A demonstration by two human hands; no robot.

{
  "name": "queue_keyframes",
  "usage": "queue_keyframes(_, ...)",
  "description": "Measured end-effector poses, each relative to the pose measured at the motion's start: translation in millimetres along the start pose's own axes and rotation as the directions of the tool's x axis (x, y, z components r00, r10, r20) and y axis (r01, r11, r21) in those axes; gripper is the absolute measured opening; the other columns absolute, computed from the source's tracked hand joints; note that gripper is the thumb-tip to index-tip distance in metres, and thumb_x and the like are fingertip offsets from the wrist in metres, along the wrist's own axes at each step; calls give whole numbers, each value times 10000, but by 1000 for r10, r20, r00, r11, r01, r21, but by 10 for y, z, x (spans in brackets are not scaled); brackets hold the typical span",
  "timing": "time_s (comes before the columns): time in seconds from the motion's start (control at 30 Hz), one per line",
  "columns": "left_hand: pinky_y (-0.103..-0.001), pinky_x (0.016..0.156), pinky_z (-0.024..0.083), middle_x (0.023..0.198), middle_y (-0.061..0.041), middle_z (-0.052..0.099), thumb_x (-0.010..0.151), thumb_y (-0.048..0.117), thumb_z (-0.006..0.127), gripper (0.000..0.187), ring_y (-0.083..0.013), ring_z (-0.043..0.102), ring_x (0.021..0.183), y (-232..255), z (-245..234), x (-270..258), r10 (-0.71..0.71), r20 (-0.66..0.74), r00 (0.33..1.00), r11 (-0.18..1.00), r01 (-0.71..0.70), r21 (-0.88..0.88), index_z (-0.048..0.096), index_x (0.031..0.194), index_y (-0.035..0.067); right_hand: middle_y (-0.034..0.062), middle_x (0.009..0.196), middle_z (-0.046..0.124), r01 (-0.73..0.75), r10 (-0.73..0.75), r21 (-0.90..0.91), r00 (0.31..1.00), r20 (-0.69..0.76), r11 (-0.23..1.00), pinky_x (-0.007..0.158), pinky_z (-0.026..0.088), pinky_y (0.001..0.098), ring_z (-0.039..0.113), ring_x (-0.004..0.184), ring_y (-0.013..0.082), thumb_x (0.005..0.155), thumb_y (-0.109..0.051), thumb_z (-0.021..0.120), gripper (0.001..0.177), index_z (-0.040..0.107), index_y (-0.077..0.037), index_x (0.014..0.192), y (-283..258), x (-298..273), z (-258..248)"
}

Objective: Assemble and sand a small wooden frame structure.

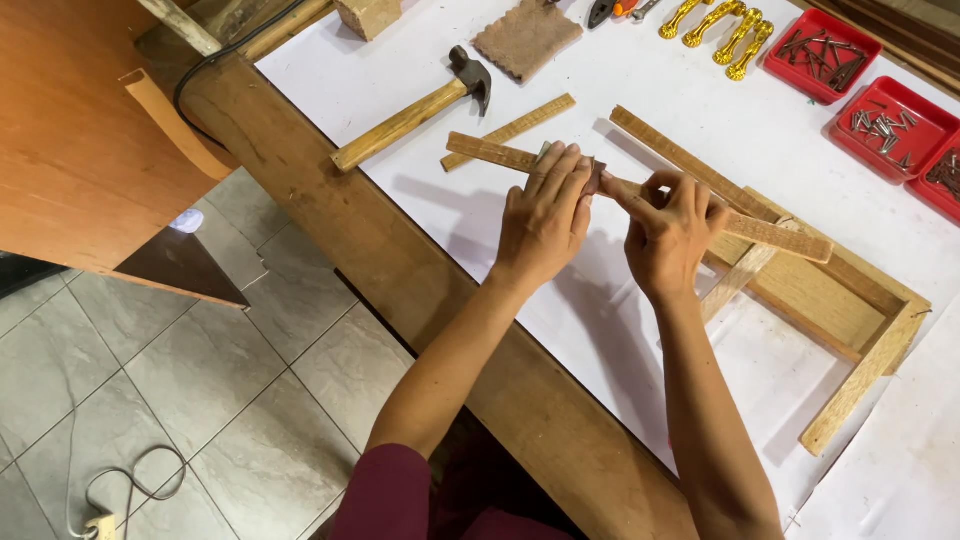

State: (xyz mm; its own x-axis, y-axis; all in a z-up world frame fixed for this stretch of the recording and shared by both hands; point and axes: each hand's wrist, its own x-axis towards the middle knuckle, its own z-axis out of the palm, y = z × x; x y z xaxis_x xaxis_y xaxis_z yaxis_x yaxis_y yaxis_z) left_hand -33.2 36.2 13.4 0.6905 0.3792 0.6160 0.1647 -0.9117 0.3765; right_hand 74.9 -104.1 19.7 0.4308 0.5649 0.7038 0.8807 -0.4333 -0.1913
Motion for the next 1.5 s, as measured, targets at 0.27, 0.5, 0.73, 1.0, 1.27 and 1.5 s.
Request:
queue_keyframes(0.27, -548, 983, 511, 1505, -110, 557, 1004, 227, 609, 372, -301, 432, 1480, -556, 115, -5, -85, -59, 995, 986, 93, 141, 594, 1352, 97, -47, 1054, 609, 38, -39, -71, 999, -16, 997, 921, 314, 365, 494, 987, 161, 1068, -95, 730, 452, 774, -482, 1296, 101, 7, 68)
queue_keyframes(0.5, -549, 960, 529, 1523, -157, 537, 1004, 217, 608, 353, -324, 438, 1466, -596, -69, 80, -56, 41, 998, 997, 54, 49, 591, 1322, 64, -36, 1047, 607, -1, 0, 10, 999, 34, 1000, 910, 309, 361, 487, 973, 177, 1068, -108, 737, 424, 776, -478, 1272, 121, 22, 125)
queue_keyframes(0.73, -527, 995, 544, 1508, -139, 537, 970, 235, 615, 418, -317, 430, 1466, -433, 160, 11, -6, -53, 999, 988, 14, 151, 585, 1353, 69, -57, 1054, 621, 61, -59, -87, 998, 30, 994, 917, 314, 345, 506, 1019, 157, 1065, -52, 700, 459, 774, -460, 1261, 48, 77, 222)
queue_keyframes(1.0, -505, 1013, 548, 1519, -143, 559, 1023, 187, 603, 357, -315, 435, 1500, -545, -86, 55, -142, -26, 990, 980, 144, 138, 596, 1359, 66, -32, 1016, 602, 28, -28, -20, 999, -19, 999, 949, 317, 379, 513, 1010, 170, 1035, -105, 744, 408, 792, -441, 1261, 45, 87, -82)
queue_keyframes(1.27, -480, 882, 568, 1457, -151, 603, 985, 174, 621, 359, -332, 484, 1453, -150, -40, 116, -23, 25, 999, 999, 23, -30, 616, 1319, 44, -22, 1038, 628, -38, 38, 34, 999, -2, 999, 919, 323, 370, 523, 995, 183, 1026, -94, 757, 363, 800, -377, 1248, 173, -47, -60)
queue_keyframes(1.5, -491, 967, 568, 1446, -155, 596, 994, 171, 619, 379, -333, 483, 1448, 256, 209, 26, 111, -45, 993, 994, -112, -17, 614, 1345, 30, -7, 1075, 660, -42, 43, 43, 999, -23, 998, 951, 356, 377, 566, 1018, 188, 982, -63, 766, 400, 794, -326, 1281, 100, -48, -256)
